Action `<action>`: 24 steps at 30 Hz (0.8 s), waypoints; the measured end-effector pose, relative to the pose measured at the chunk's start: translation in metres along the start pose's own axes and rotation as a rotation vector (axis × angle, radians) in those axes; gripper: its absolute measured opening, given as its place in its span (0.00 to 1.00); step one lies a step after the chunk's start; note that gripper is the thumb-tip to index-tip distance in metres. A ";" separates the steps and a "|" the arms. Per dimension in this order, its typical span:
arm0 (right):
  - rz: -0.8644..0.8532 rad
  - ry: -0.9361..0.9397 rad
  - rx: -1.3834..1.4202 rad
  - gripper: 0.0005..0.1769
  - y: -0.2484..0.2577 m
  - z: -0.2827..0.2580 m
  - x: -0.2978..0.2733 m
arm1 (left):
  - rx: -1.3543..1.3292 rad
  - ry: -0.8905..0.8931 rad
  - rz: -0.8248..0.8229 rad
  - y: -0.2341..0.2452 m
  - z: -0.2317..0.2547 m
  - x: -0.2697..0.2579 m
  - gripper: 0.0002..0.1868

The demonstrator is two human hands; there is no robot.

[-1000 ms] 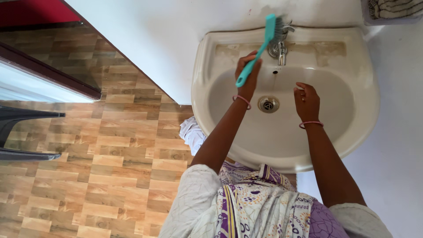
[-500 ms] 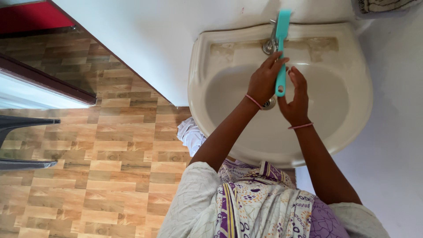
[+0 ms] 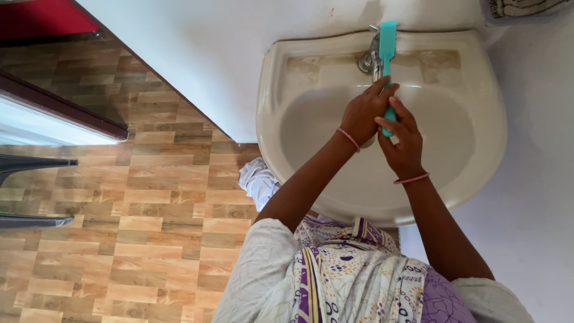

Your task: The person cleans a sink using a brush, scrubbing the basin, the drain, and the faucet area.

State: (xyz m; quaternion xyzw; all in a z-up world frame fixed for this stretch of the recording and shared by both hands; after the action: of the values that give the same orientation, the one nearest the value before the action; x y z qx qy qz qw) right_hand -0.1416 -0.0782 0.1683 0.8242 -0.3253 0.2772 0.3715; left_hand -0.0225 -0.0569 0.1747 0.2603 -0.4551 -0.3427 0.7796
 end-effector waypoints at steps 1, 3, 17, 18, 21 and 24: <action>0.001 -0.003 -0.002 0.17 0.001 0.003 -0.004 | -0.003 -0.001 -0.002 -0.004 -0.001 -0.003 0.24; -0.060 -0.110 -0.076 0.19 -0.002 0.022 -0.010 | 0.073 -0.027 -0.110 -0.023 -0.008 -0.006 0.26; 0.005 -0.135 0.060 0.18 0.011 0.023 -0.012 | 0.106 -0.069 -0.049 -0.020 0.006 -0.006 0.22; -0.044 -0.182 0.105 0.18 0.003 0.029 -0.018 | 0.097 -0.046 -0.104 -0.028 -0.001 -0.013 0.24; -0.112 -0.130 -0.116 0.18 -0.007 0.009 -0.049 | 0.110 -0.045 -0.159 -0.039 -0.002 -0.052 0.23; -0.129 -0.178 0.043 0.18 -0.011 -0.003 -0.066 | 0.110 -0.041 -0.170 -0.034 0.005 -0.075 0.22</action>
State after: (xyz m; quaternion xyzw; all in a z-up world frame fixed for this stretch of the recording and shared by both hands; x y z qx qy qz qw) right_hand -0.1760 -0.0480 0.1188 0.8727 -0.2973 0.1852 0.3402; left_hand -0.0632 -0.0205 0.1128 0.3334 -0.4655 -0.3873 0.7226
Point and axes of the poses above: each hand's wrist, its own x-axis towards the middle knuckle, its own y-axis out of the back of the hand, z = x × y, the point moved 10 cm from there along x, towards the middle knuckle, and after that the axes turned 3 degrees about -z, right-handed, at the moved point
